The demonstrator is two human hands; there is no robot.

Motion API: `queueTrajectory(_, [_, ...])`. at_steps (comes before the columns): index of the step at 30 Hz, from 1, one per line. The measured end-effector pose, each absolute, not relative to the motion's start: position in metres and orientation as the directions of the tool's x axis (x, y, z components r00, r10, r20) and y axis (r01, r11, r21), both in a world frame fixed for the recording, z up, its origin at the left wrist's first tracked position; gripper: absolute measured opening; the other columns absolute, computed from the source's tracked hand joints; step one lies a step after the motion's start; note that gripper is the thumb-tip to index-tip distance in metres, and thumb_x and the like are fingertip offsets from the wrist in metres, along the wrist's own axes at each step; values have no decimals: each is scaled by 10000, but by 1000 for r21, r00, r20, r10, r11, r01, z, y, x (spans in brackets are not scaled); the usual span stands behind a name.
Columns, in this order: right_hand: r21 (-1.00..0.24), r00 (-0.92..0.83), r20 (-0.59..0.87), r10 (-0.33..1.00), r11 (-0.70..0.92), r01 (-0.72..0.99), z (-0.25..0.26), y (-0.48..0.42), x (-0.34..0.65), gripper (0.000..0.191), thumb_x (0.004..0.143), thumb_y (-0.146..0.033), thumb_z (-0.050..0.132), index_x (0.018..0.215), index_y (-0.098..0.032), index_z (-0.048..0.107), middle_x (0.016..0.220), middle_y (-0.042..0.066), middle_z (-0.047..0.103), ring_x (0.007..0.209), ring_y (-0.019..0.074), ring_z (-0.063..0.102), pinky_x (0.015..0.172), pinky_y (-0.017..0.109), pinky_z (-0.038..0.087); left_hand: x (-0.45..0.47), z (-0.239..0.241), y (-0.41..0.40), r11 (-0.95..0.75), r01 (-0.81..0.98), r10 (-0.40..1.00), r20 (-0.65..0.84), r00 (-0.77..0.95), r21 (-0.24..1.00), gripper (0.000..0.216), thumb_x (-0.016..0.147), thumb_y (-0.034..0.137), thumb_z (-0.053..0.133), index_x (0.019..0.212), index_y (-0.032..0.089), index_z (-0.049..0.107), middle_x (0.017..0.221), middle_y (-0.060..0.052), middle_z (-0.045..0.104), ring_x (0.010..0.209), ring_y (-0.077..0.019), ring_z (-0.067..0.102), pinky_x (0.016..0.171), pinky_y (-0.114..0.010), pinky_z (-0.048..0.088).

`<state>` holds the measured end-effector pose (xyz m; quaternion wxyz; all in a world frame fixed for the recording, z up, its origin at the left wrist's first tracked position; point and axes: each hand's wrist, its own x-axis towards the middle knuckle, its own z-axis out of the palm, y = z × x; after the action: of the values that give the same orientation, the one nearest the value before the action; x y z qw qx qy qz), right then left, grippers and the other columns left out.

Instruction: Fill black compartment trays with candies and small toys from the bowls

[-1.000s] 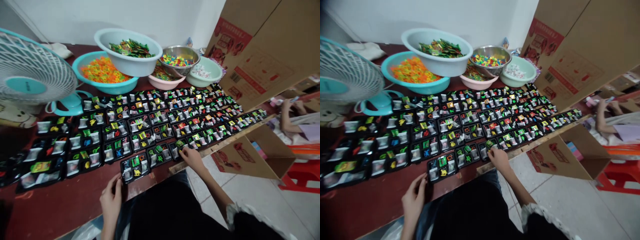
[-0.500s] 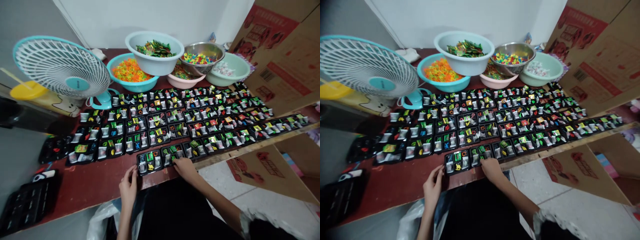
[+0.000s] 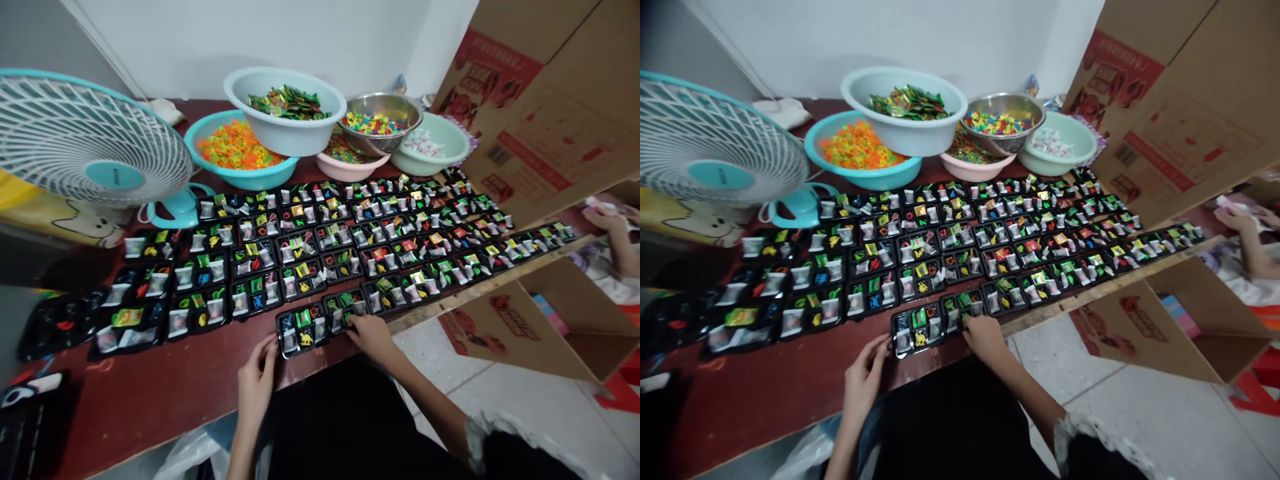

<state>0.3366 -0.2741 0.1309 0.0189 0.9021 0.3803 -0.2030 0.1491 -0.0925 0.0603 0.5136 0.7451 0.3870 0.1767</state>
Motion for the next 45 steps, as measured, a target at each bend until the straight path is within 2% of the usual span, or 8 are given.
queueTrajectory(7, [-88, 700, -358, 618, -769, 633, 131, -295, 357, 199, 819, -333, 526, 956, -227, 623, 886, 50, 677, 865, 195, 632, 677, 244, 397, 174, 64, -99, -158, 336, 634, -166, 756, 929, 490, 788, 550, 472, 1068, 171, 604, 1006, -110, 677, 834, -235, 657, 772, -350, 508])
queueTrajectory(13, [-63, 751, -373, 546, -822, 566, 136, -310, 375, 211, 817, -348, 539, 965, -236, 639, 911, 46, 676, 902, 184, 620, 716, 239, 402, 198, 73, -107, -162, 324, 505, -203, 839, 932, 491, 781, 551, 471, 1087, 185, 587, 1116, -107, 638, 970, -253, 625, 868, -376, 469])
queueTrajectory(18, [-95, 792, -333, 512, -854, 512, 153, -309, 372, 197, 846, -320, 491, 937, -240, 646, 895, 31, 681, 894, 166, 621, 707, 218, 394, 211, 80, -116, -130, 308, 439, -223, 870, 943, 473, 803, 516, 465, 1127, 180, 544, 1116, -108, 633, 976, -237, 624, 872, -359, 463])
queueTrajectory(21, [-177, 743, -309, 594, -803, 569, 162, -293, 352, 248, 881, -352, 433, 952, -245, 646, 862, 28, 689, 846, 157, 632, 711, 220, 399, 217, 82, -123, -116, 303, 430, -227, 874, 946, 493, 816, 516, 448, 1158, 167, 510, 1096, -118, 640, 968, -236, 625, 868, -362, 463])
queueTrajectory(26, [-272, 468, -340, 816, -562, 782, 158, -261, 313, 300, 891, -359, 411, 1031, -219, 637, 904, 68, 693, 824, 182, 646, 723, 255, 433, 222, 80, -132, -112, 322, 430, -247, 868, 940, 491, 847, 522, 394, 1188, 181, 484, 1131, -122, 621, 976, -241, 619, 836, -371, 474])
queueTrajectory(32, [-198, 449, -360, 818, -537, 820, 145, -245, 305, 308, 893, -290, 388, 1013, -170, 644, 870, 107, 692, 784, 221, 659, 688, 308, 472, 223, 72, -135, -79, 283, 437, -222, 872, 956, 464, 869, 507, 356, 1193, 200, 484, 1228, -119, 564, 1087, -232, 565, 926, -385, 427])
queueTrajectory(36, [-148, 512, -369, 776, -593, 792, 150, -244, 307, 309, 894, -284, 395, 952, -148, 666, 846, 116, 691, 782, 225, 664, 676, 299, 477, 225, 69, -135, -200, 246, 444, -136, 886, 948, 419, 875, 474, 365, 1135, 193, 536, 1152, -111, 607, 1122, -231, 533, 993, -421, 365])
queueTrajectory(45, [-72, 615, -358, 703, -677, 733, 153, -254, 316, 326, 884, -337, 421, 902, -139, 680, 834, 128, 689, 793, 241, 665, 658, 305, 480, 224, 64, -135, -255, 207, 449, -73, 891, 945, 366, 871, 438, 398, 1096, 203, 567, 1165, -98, 599, 1127, -214, 525, 986, -399, 379])
